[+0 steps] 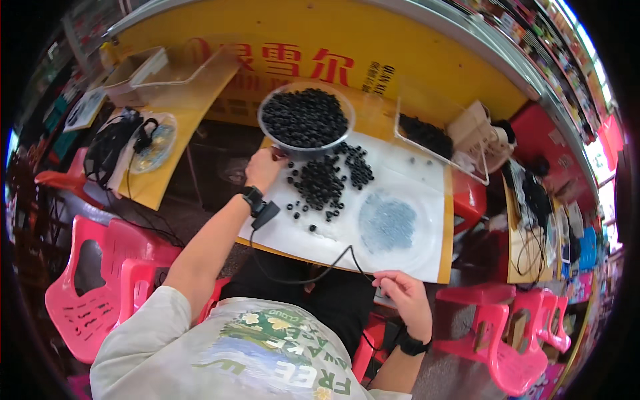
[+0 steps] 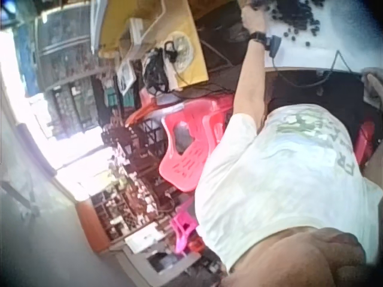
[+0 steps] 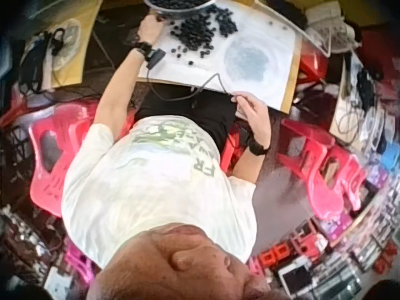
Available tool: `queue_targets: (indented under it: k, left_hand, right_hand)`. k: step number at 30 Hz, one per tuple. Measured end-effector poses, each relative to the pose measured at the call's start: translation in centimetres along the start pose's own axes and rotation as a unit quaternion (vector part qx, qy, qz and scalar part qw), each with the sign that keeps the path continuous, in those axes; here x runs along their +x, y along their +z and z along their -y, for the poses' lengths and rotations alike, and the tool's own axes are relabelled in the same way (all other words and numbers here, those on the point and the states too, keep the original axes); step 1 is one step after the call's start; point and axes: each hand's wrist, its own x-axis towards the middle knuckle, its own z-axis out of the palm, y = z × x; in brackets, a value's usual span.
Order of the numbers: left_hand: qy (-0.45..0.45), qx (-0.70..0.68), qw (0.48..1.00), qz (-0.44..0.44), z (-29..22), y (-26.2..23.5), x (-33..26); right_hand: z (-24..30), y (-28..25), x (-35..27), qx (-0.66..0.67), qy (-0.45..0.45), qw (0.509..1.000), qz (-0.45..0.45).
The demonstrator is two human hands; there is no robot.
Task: The recorder is assembling small black plastic components by hand at a workstation.
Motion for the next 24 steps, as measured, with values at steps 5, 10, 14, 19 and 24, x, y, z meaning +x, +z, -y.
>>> queue_targets:
  k: [5,10,14,19,24]
  left_hand:
    - [0.066,-0.086,0.994,-0.029,0.1,-0.4,-0.9]
    - [-0.039,-0.402,0.909,0.101,1.0,-2.4,-5.0]
    - [-0.212,-0.584,0.732,0.278,1.5,-5.0,-9.5]
    - [-0.269,-0.6,0.672,0.341,1.5,-4.9,-13.9]
    - [-0.271,-0.635,0.629,0.358,0.9,-3.7,-14.8]
  right_hand:
    - [-3.1,-4.2,1.9,-0.229,-0.075,0.949,-0.204]
    - [-3.8,-3.4,4.7,-0.312,-0.154,0.914,-0.21]
    - [-5.2,-2.2,7.1,-0.334,-0.198,0.905,-0.176]
    - [-5.2,-1.2,8.9,-0.403,-0.245,0.866,-0.164]
    - [-5.8,-2.9,8.0,-0.464,-0.199,0.848,-0.159]
